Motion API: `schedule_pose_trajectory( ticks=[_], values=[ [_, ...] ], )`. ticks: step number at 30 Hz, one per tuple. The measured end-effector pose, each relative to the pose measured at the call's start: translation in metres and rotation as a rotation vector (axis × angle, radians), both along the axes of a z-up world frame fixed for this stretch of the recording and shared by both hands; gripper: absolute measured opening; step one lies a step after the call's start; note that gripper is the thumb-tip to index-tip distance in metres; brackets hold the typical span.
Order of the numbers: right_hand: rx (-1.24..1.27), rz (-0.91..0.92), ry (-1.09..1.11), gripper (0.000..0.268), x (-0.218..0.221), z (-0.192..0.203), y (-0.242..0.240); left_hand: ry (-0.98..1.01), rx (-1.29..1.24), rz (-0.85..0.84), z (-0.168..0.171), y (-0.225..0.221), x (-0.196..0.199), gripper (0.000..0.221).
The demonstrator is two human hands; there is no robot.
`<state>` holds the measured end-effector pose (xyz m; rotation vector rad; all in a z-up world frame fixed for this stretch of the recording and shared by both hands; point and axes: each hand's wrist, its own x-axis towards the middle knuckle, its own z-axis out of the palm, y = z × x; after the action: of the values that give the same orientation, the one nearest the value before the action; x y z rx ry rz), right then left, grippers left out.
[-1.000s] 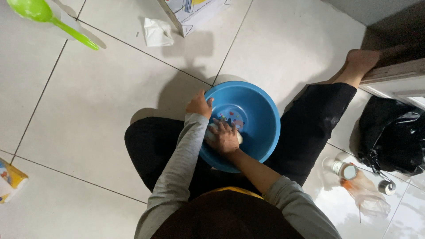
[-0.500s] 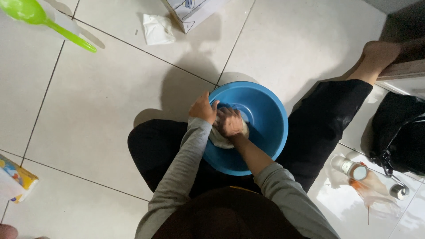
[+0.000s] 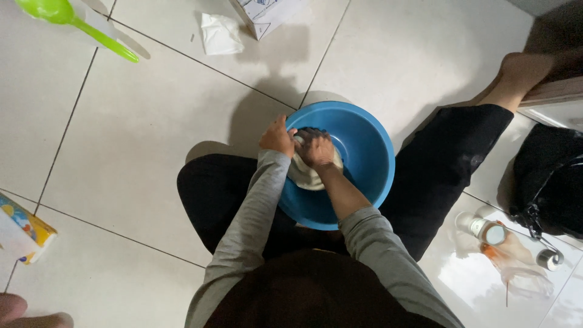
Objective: Kneading a ball of dough in a plastic bowl by hand on the floor.
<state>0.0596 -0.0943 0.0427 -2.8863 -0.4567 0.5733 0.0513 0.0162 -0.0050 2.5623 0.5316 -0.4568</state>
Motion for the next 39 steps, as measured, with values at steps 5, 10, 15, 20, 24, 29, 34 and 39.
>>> schedule_pose_trajectory(
  ticks=[5,10,15,20,24,29,34,39],
  values=[
    [0.108,-0.04,-0.048,0.049,-0.021,-0.059,-0.023,0.002,0.025,-0.009,-0.003,-0.002,-0.004,0.055],
    [-0.058,-0.041,0.146,0.067,-0.049,-0.06,-0.035,-0.015,-0.009,0.0,-0.014,0.004,-0.018,0.06],
    [0.12,0.119,-0.105,0.056,-0.076,-0.099,-0.07,-0.073,-0.009,0.008,-0.007,0.005,-0.024,0.059],
    [0.224,0.145,-0.001,0.052,-0.104,-0.044,-0.096,-0.051,0.038,-0.012,-0.002,0.004,-0.026,0.059],
    [0.441,-0.051,0.05,0.038,-0.123,-0.013,-0.115,-0.085,0.037,0.006,-0.008,0.001,-0.027,0.058],
    [0.92,-0.599,0.207,0.03,-0.116,-0.022,-0.12,-0.104,0.057,0.002,-0.015,0.0,-0.023,0.055],
    [1.48,-1.234,0.273,0.038,-0.096,0.046,-0.12,-0.084,0.114,0.021,-0.03,-0.002,-0.019,0.054],
    [2.031,-1.511,0.416,0.054,-0.084,0.023,-0.142,-0.091,0.075,0.074,-0.032,0.0,-0.023,0.046]
  ],
)
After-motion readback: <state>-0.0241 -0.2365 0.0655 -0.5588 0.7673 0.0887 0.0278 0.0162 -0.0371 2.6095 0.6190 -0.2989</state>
